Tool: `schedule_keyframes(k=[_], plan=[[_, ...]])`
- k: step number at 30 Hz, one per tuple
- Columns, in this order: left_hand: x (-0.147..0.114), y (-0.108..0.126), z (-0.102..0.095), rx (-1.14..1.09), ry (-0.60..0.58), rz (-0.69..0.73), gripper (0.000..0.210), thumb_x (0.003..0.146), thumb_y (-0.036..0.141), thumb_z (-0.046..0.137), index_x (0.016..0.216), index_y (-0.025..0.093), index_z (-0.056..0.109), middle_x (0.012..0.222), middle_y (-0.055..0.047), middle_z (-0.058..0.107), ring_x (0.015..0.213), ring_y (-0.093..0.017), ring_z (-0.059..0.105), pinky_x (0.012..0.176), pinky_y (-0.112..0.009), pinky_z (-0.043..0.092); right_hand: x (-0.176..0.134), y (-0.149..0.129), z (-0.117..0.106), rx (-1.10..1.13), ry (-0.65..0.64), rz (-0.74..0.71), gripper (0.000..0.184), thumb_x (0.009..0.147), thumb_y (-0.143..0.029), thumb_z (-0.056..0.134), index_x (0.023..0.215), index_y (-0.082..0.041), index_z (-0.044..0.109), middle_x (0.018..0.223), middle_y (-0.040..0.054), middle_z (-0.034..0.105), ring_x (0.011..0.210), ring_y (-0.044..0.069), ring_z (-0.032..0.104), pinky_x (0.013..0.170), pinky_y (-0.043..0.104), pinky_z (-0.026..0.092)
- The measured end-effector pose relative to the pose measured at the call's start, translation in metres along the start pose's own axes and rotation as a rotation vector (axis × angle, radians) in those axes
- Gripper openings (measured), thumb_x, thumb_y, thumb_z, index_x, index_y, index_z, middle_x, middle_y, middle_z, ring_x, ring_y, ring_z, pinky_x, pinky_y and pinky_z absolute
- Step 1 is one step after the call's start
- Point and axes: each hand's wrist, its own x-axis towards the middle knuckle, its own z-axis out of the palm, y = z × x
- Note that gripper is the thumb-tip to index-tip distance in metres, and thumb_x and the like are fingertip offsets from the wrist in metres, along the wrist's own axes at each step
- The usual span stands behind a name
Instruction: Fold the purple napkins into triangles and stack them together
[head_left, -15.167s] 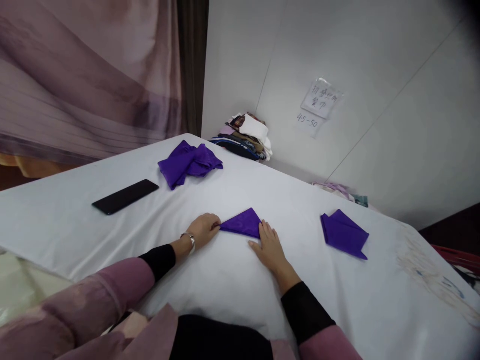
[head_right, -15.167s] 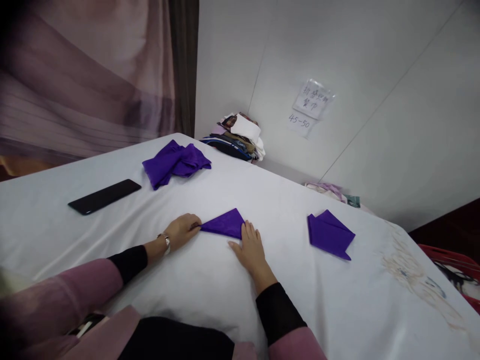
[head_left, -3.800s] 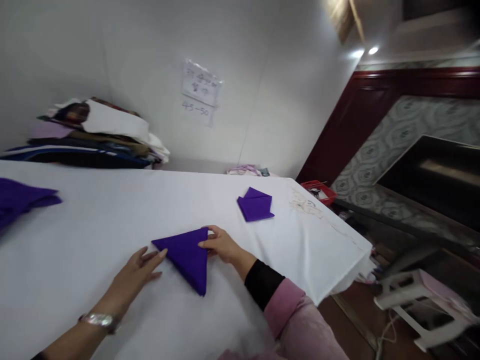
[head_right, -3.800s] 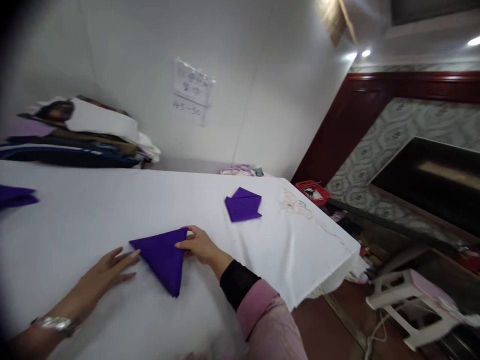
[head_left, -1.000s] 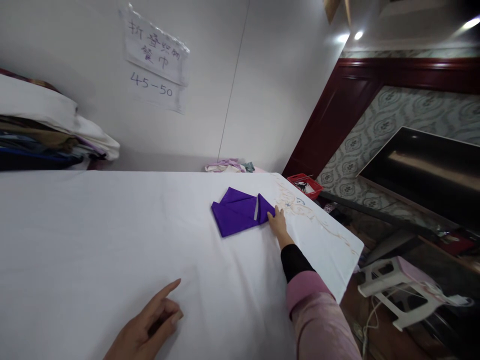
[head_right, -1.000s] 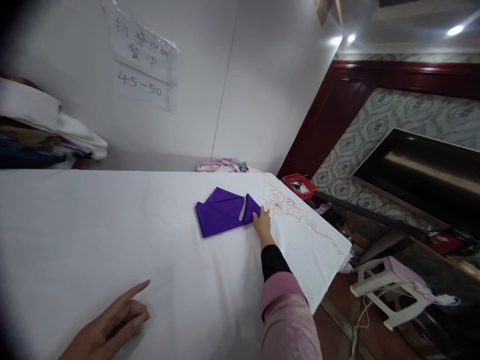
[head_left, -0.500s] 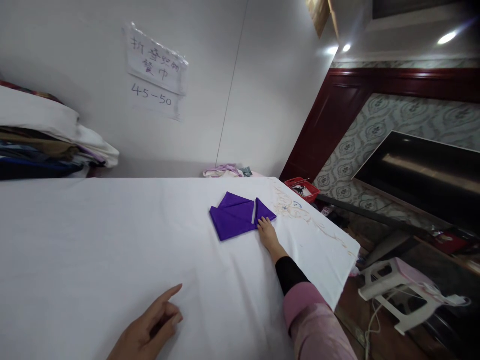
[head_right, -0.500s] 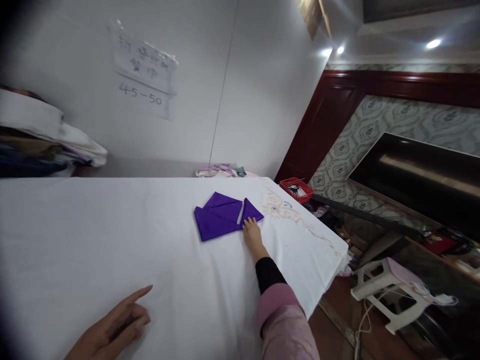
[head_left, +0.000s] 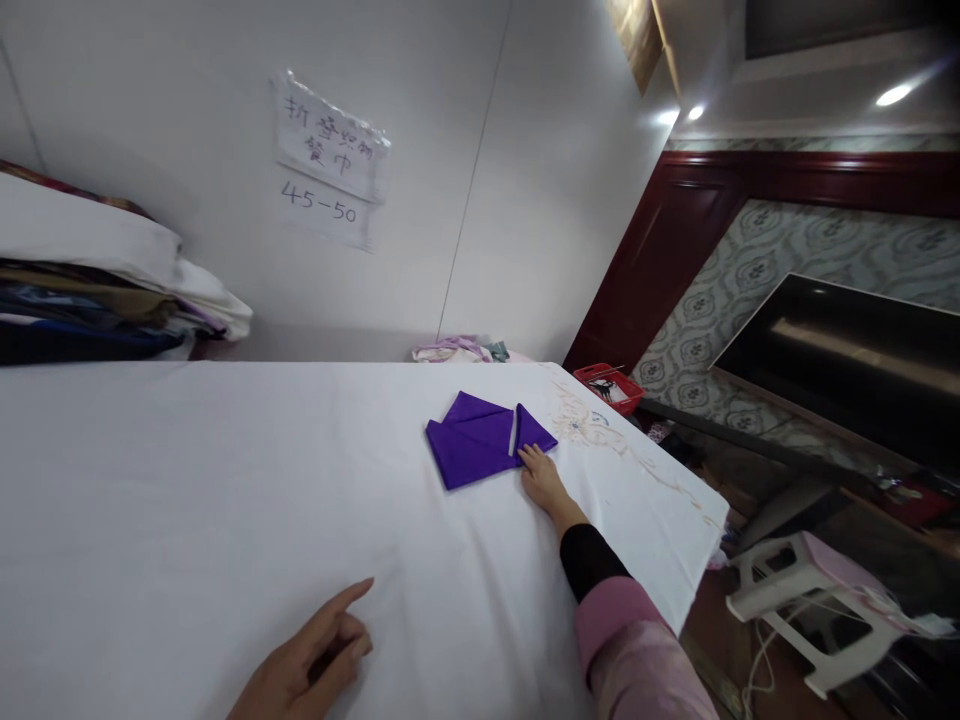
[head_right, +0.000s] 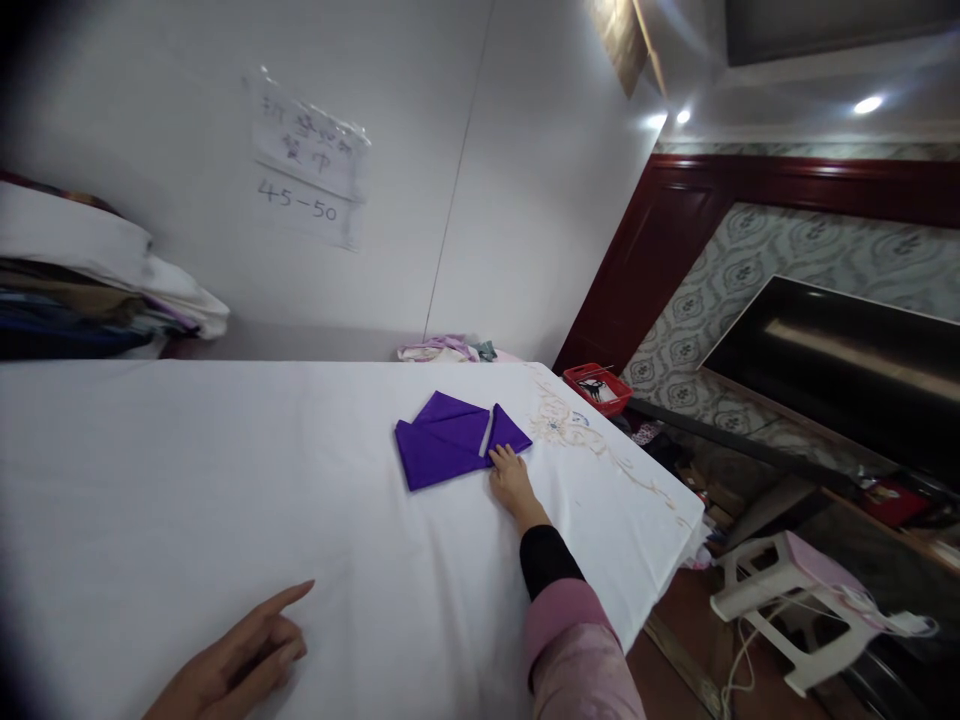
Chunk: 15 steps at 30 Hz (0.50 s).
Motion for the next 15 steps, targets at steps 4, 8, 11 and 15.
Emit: schedule_keyframes(k=[4, 8, 11, 15], plan=[[0.000, -0.002, 0.001, -0.013, 0.002, -0.017, 0.054, 0.081, 0.053, 0.047, 0.129, 0.031, 0.041, 0.077, 0.005, 0.060, 0.072, -0.014, 0.060, 0.072, -0.026, 0.050, 0.004, 0.003, 0.000, 0.052, 0.027, 0.011, 0.052, 0.073, -0.013, 0.048, 0.124, -0.016, 0.056, 0.138, 0.0077, 0.044, 0.135, 0.024, 0.026, 0.109, 0.040, 0.022], [-0.001, -0.001, 0.001, -0.019, 0.003, -0.019, 0.054, 0.081, 0.054, 0.046, 0.130, 0.031, 0.042, 0.078, 0.005, 0.060, 0.071, -0.014, 0.060, 0.073, -0.025, 0.050, 0.017, 0.010, -0.005, 0.113, 0.132, 0.080, 0.044, 0.078, -0.018, 0.046, 0.120, -0.018, 0.059, 0.135, 0.0058, 0.048, 0.134, 0.022, 0.029, 0.110, 0.039, 0.021], [0.000, -0.004, 0.001, -0.012, -0.001, -0.006, 0.053, 0.080, 0.053, 0.048, 0.127, 0.030, 0.045, 0.077, 0.004, 0.061, 0.072, -0.015, 0.061, 0.073, -0.025, 0.050, 0.037, 0.020, -0.015, 0.136, 0.228, 0.179, 0.037, 0.084, -0.025, 0.044, 0.116, -0.021, 0.060, 0.130, 0.0054, 0.053, 0.131, 0.021, 0.032, 0.109, 0.040, 0.021], [0.001, -0.007, 0.000, -0.044, 0.004, -0.017, 0.050, 0.078, 0.053, 0.050, 0.122, 0.030, 0.051, 0.076, 0.004, 0.064, 0.073, -0.015, 0.062, 0.073, -0.024, 0.051, 0.068, 0.032, -0.021, 0.136, 0.278, 0.335, 0.033, 0.084, -0.034, 0.047, 0.109, -0.019, 0.062, 0.122, 0.0126, 0.057, 0.125, 0.027, 0.040, 0.103, 0.045, 0.028]])
